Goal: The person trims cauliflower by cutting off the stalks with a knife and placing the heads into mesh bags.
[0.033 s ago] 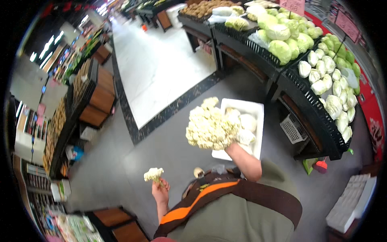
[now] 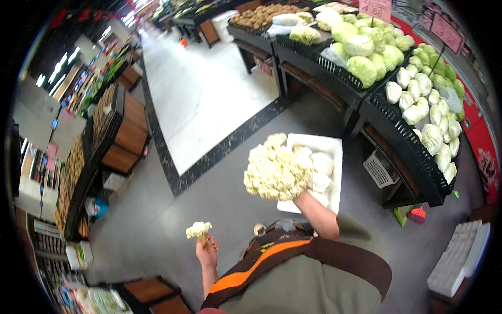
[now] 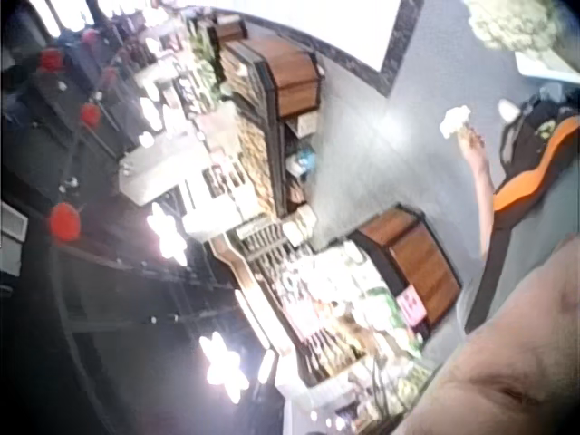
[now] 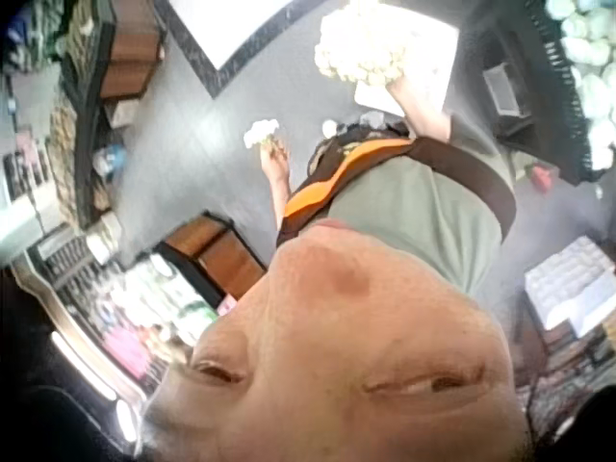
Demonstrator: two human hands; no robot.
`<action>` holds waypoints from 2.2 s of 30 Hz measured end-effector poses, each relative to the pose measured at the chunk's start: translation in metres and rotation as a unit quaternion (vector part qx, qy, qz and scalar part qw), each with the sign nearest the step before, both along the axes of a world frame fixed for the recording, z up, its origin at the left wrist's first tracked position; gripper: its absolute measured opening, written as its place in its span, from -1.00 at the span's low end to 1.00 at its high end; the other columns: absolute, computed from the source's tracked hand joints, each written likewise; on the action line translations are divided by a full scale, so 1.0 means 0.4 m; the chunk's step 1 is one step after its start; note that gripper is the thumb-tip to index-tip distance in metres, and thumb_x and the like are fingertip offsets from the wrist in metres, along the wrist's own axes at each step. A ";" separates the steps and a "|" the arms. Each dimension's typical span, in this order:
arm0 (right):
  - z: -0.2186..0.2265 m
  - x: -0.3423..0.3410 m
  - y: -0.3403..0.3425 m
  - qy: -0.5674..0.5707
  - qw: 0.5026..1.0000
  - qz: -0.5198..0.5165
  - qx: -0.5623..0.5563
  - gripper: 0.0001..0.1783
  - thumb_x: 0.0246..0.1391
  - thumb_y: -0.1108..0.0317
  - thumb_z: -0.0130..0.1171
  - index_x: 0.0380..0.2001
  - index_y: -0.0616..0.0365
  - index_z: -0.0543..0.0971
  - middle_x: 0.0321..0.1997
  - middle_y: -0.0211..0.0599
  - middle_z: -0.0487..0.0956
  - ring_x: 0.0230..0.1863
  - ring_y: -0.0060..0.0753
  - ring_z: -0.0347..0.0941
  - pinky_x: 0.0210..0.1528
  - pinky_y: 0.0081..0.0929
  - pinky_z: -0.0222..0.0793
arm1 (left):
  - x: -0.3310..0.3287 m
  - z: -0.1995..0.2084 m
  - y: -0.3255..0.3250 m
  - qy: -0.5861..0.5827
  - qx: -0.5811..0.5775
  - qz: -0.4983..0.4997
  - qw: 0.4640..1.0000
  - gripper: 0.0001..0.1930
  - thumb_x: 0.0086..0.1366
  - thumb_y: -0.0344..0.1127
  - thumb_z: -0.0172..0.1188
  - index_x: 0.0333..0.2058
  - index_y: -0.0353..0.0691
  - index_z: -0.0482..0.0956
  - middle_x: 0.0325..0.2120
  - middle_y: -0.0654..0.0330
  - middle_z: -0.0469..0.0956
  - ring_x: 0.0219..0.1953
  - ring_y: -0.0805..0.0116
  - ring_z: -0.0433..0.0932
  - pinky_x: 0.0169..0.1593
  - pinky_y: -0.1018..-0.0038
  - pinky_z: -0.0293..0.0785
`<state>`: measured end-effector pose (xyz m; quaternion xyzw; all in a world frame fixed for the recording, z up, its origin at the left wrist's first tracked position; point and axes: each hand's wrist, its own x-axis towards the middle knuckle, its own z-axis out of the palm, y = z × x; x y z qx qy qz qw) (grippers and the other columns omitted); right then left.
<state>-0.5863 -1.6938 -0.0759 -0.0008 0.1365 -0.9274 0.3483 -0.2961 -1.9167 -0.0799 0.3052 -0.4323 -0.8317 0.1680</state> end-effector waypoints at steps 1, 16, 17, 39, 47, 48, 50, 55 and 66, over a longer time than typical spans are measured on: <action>0.006 -0.019 -0.019 -0.002 0.999 -0.033 0.012 -0.30 0.22 -0.19 -0.20 0.24 0.05 0.29 0.25 -0.13 0.36 0.22 -0.13 0.32 0.18 -0.18 0.34 | -0.059 -0.004 -0.088 0.010 0.001 -0.038 0.999 -0.77 0.16 -0.27 -0.16 -0.26 -0.23 0.36 -0.51 0.21 0.37 -0.50 0.41 0.33 -0.44 0.49 0.26; -0.088 -0.478 -0.193 -0.041 0.954 -0.297 -0.012 -0.31 0.22 -0.19 -0.19 0.23 0.05 0.30 0.24 -0.12 0.37 0.21 -0.13 0.33 0.17 -0.19 0.36 | -0.966 -0.031 -0.396 -0.017 0.145 -0.308 0.940 -0.76 0.13 -0.39 -0.06 -0.19 -0.21 0.37 -0.46 0.26 0.37 -0.44 0.41 0.35 -0.34 0.45 0.31; -0.084 -0.541 -0.191 -0.038 0.950 -0.309 -0.017 -0.31 0.22 -0.19 -0.19 0.23 0.05 0.30 0.24 -0.12 0.37 0.21 -0.13 0.33 0.17 -0.19 0.36 | -1.056 -0.032 -0.398 -0.015 0.139 -0.323 0.936 -0.77 0.14 -0.39 -0.06 -0.19 -0.21 0.37 -0.47 0.26 0.36 -0.45 0.42 0.34 -0.35 0.45 0.31; 0.278 -2.022 0.126 0.229 0.857 -0.462 -0.004 -0.33 0.21 -0.16 -0.16 0.21 0.08 0.32 0.20 -0.10 0.40 0.18 -0.13 0.37 0.13 -0.19 0.39 | -2.889 0.020 -0.082 0.080 0.135 -0.570 0.806 -0.54 0.13 -0.52 -0.15 0.05 -0.36 0.33 -0.30 0.23 0.43 -0.32 0.45 0.42 -0.17 0.47 0.46; 0.149 -2.538 0.328 0.124 0.852 -0.505 0.062 -0.37 0.20 -0.10 -0.12 0.17 0.12 0.35 0.16 -0.08 0.43 0.12 -0.13 0.40 0.09 -0.19 0.41 | -3.434 -0.112 0.071 -0.006 -0.187 -0.711 0.678 -0.67 0.22 -0.45 -0.19 -0.14 -0.30 0.53 -0.40 0.28 0.55 -0.43 0.60 0.44 -0.28 0.64 0.42; 0.116 -2.576 0.346 0.106 0.851 -0.510 0.069 -0.37 0.20 -0.09 -0.11 0.16 0.13 0.35 0.15 -0.08 0.43 0.12 -0.13 0.41 0.08 -0.19 0.41 | -3.475 -0.135 0.081 0.012 -0.216 -0.742 0.634 -0.67 0.23 -0.45 -0.19 -0.14 -0.32 0.55 -0.39 0.28 0.56 -0.41 0.59 0.44 -0.25 0.64 0.40; 0.054 -2.640 0.385 0.069 0.851 -0.515 0.082 -0.38 0.20 -0.08 -0.10 0.15 0.14 0.36 0.14 -0.08 0.44 0.10 -0.13 0.42 0.07 -0.19 0.42 | -3.519 -0.184 0.112 -0.011 -0.218 -0.774 0.594 -0.68 0.27 -0.44 -0.18 -0.14 -0.31 0.56 -0.37 0.28 0.57 -0.35 0.57 0.45 -0.18 0.63 0.38; -0.081 -2.758 0.472 0.000 0.850 -0.515 0.110 -0.41 0.19 -0.04 -0.07 0.13 0.17 0.38 0.11 -0.07 0.46 0.07 -0.12 0.44 0.04 -0.19 0.44 | -3.571 -0.290 0.182 -0.042 -0.226 -0.814 0.534 -0.69 0.31 -0.40 -0.16 -0.16 -0.30 0.58 -0.32 0.28 0.60 -0.30 0.58 0.46 -0.11 0.61 0.35; -0.304 -2.822 0.580 -0.134 0.875 -0.427 0.183 -0.45 0.18 0.04 -0.01 0.07 0.24 0.42 0.04 -0.04 0.50 0.00 -0.12 0.49 -0.03 -0.19 0.47 | -3.536 -0.312 0.206 0.107 -0.501 -0.674 0.532 -0.77 0.13 -0.50 -0.06 -0.31 -0.40 0.56 -0.35 -0.19 0.54 -0.21 -0.12 0.53 -0.08 0.20 0.42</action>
